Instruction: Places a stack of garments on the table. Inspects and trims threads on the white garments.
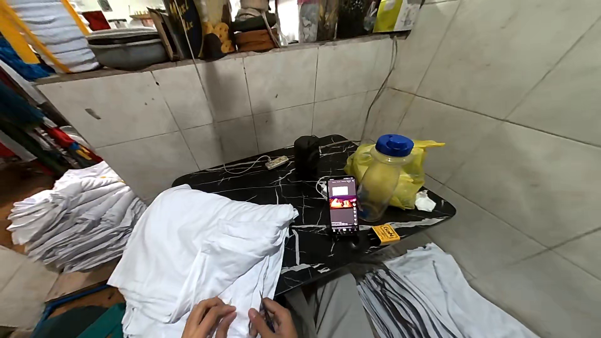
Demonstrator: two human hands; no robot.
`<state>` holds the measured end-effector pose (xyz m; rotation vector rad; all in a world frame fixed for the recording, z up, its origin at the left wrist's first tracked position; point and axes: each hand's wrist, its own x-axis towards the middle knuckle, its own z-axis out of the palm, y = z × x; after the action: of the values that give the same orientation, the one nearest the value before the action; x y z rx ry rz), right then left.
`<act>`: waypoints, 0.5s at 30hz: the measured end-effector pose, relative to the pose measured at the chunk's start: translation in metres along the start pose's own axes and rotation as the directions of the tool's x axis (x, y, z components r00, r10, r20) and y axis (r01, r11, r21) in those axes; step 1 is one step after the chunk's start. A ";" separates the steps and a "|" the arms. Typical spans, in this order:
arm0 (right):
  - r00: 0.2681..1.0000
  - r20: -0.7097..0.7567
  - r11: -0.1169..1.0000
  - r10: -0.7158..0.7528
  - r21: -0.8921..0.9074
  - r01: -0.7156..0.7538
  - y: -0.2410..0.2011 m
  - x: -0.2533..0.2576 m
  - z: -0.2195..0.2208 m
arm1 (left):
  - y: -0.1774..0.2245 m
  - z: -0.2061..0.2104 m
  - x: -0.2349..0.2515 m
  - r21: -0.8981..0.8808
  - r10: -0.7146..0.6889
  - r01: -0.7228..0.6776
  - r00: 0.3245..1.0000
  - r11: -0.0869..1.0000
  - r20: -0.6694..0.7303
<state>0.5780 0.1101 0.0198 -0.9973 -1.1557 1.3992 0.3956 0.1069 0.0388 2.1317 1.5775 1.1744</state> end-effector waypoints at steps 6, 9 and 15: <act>1.000 0.022 1.000 0.013 -0.015 -0.012 -0.002 0.000 -0.002 | 0.008 0.001 0.002 0.057 -0.048 0.052 0.997 0.997 -0.054; 0.999 0.030 1.000 0.012 -0.025 -0.011 -0.001 -0.003 -0.001 | 0.015 0.002 0.005 0.033 -0.171 0.175 0.979 0.984 -0.115; 0.998 0.030 0.989 0.057 -0.136 -0.052 0.009 0.000 -0.007 | 0.021 0.017 0.023 -0.196 -0.195 0.150 0.952 0.969 -0.237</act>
<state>0.5830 0.1110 0.0098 -1.1114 -1.2706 1.3998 0.4240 0.1237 0.0513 1.7490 1.6534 1.5137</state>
